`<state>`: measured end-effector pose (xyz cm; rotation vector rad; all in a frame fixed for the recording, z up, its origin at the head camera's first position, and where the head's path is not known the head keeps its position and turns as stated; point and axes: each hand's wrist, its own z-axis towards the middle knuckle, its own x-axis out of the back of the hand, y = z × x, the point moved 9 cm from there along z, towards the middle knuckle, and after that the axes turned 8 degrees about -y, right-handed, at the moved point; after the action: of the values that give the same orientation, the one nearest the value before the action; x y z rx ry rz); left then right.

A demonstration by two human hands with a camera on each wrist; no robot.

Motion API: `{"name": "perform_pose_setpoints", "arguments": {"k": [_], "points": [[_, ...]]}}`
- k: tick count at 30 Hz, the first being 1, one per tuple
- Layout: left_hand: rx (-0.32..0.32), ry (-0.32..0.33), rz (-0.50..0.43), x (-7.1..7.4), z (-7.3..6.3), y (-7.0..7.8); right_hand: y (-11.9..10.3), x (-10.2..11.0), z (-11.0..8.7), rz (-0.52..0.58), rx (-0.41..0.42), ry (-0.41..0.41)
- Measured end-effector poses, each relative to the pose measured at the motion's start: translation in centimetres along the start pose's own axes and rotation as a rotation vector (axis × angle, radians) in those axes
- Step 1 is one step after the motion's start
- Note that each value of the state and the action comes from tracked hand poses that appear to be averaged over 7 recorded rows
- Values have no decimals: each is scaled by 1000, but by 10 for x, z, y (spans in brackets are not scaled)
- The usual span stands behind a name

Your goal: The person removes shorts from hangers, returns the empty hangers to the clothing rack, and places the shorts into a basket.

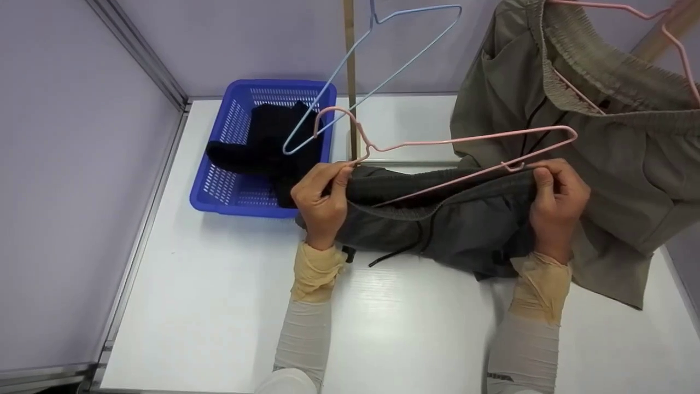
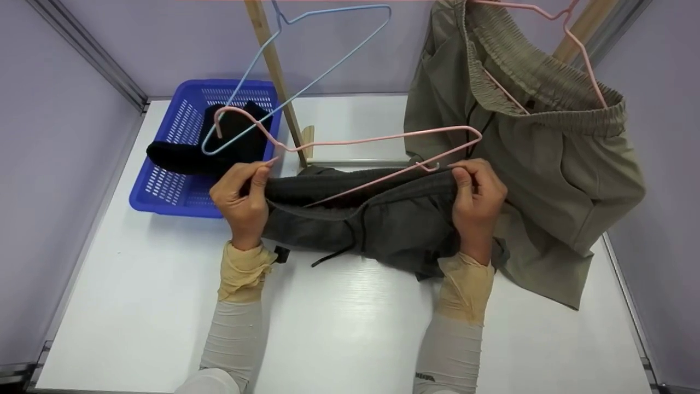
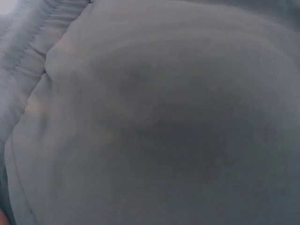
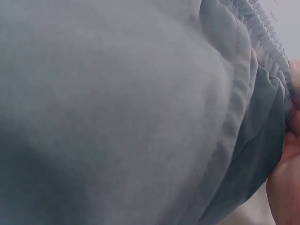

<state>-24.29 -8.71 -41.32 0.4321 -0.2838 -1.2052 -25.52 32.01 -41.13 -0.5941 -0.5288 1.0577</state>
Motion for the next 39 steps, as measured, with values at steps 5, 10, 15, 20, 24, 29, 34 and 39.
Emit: {"name": "perform_pose_setpoints", "arguments": {"k": [5,10,15,20,24,29,34,39], "points": [[3,-13,-9,-1,-1,-2,6,-8,-1,-31,1,-44],[-8,-27,-10,-4,-1,-2,16,-14,-3,-60,-7,-83],[-5,-37,-10,-4,-2,-2,29,-21,-5,-53,-17,-153],[10,-44,-15,-4,-2,-4,38,-26,-8,-96,-30,-234],[20,-57,-19,-6,-3,-5,43,-29,-10,-140,-53,-275],[24,-79,-25,-8,-3,-7,45,-29,-10,-149,-94,-300],[17,-86,-26,-9,-4,-7,41,-22,-7,-98,-113,-261],[3,-99,-19,-12,-4,-6,26,-9,-2,10,-141,-101]]}}
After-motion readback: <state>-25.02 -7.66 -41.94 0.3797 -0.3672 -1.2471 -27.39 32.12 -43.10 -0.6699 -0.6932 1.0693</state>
